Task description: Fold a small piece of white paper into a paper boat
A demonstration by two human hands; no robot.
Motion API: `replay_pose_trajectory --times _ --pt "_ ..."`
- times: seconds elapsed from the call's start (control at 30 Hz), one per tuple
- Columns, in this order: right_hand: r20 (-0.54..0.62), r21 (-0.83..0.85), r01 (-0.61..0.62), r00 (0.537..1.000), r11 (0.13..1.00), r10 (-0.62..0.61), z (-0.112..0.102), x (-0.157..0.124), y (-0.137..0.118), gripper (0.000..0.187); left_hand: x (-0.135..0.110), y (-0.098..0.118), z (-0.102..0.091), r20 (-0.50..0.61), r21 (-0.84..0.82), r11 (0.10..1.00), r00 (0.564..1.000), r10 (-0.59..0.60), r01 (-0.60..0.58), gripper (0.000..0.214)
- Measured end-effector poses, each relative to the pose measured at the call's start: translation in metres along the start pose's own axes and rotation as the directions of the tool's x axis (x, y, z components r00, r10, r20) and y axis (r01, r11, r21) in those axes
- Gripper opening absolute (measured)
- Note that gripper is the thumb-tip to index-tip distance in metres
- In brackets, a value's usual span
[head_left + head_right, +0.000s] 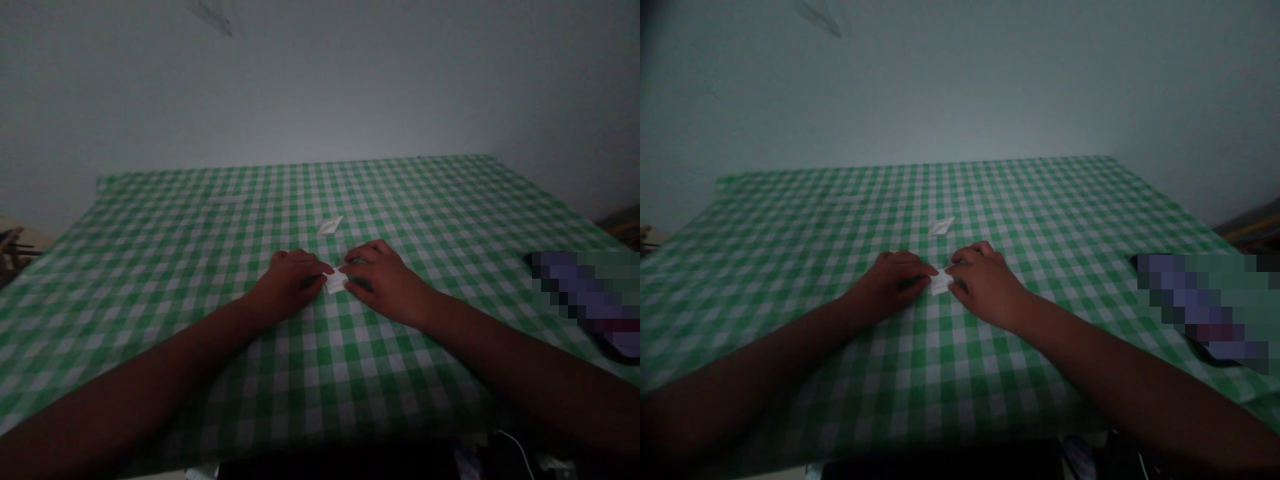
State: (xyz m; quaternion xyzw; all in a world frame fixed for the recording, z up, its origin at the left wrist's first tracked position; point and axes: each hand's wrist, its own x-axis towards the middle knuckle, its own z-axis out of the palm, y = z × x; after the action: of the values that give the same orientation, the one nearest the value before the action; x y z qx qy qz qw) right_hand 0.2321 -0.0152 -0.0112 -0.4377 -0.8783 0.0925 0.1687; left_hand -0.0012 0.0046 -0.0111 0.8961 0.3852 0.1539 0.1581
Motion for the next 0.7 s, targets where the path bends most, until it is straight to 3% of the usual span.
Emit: replay_pose_trajectory --times 0.23,0.6,0.7 --pt "-0.021 0.086 0.003 1.000 0.996 -0.001 0.006 0.003 0.007 0.022 0.001 0.009 0.006 -0.067 0.112 0.994 0.998 -0.009 0.017 0.017" --pt "0.029 0.062 -0.009 1.000 0.998 0.007 0.003 0.000 0.004 0.033 -0.004 0.016 -0.001 -0.011 0.112 0.994 1.000 -0.009 0.011 0.032" --pt "-0.020 0.119 0.023 1.000 0.993 -0.020 0.001 0.001 0.005 0.027 -0.005 0.018 -0.003 0.025 0.109 0.994 0.999 0.024 -0.026 0.040"
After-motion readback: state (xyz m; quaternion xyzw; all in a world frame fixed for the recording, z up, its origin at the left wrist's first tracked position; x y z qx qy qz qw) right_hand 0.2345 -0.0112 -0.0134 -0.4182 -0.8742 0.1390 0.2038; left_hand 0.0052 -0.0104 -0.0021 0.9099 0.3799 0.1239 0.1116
